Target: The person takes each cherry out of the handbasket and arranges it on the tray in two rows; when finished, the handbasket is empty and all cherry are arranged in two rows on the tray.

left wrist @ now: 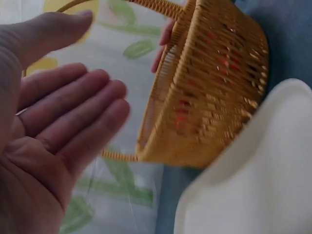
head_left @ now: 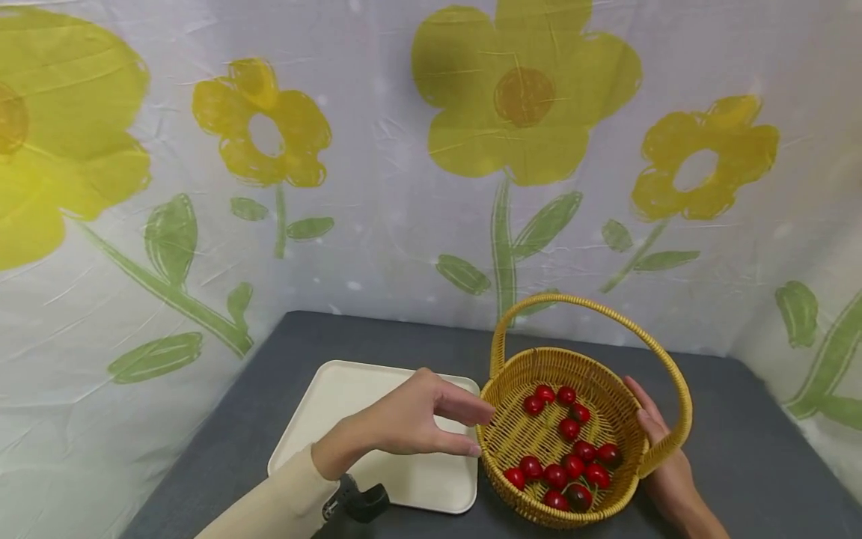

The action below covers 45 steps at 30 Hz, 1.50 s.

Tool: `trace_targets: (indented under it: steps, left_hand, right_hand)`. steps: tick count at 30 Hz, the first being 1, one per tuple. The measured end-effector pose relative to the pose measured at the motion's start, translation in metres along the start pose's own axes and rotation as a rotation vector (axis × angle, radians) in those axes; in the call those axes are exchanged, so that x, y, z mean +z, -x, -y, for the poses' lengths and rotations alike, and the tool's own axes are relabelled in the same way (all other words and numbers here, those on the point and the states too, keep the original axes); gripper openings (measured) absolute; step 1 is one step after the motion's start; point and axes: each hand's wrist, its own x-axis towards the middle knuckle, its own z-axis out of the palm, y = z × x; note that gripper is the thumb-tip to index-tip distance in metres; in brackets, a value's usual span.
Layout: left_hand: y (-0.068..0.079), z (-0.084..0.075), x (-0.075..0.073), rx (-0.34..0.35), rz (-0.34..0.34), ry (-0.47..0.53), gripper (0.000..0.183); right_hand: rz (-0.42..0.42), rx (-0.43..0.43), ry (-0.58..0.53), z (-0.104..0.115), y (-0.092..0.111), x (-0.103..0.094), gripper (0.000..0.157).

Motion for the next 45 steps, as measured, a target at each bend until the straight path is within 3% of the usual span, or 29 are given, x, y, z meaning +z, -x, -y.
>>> trace_targets:
  steps: [12, 19, 29, 34, 39, 45]
  left_hand:
    - [-0.05, -0.02, 0.034, 0.029, 0.211, -0.44, 0.02]
    - [-0.071, -0.028, 0.05, -0.046, 0.214, -0.611, 0.007]
    - [-0.09, -0.03, 0.07, -0.156, 0.277, -0.785, 0.03]
    - [-0.096, -0.022, 0.082, -0.164, 0.313, -0.801, 0.025]
    - [-0.097, -0.014, 0.088, -0.155, 0.321, -0.725, 0.01]
    - [-0.098, -0.012, 0.091, -0.165, 0.312, -0.709, 0.012]
  right_hand:
    - [-0.01, -0.016, -0.009, 0.001, 0.0, 0.003, 0.056]
    - [-0.019, 0.006, -0.014, 0.001, -0.001, 0.002, 0.056]
    - [-0.024, 0.0, -0.011, 0.002, 0.0, 0.0, 0.056]
    - [-0.021, -0.007, -0.004, 0.002, 0.0, 0.0, 0.056]
    - [-0.014, -0.014, -0.004, 0.001, 0.001, 0.0, 0.056]
    - [-0.023, -0.003, 0.002, -0.001, 0.0, 0.001, 0.056]
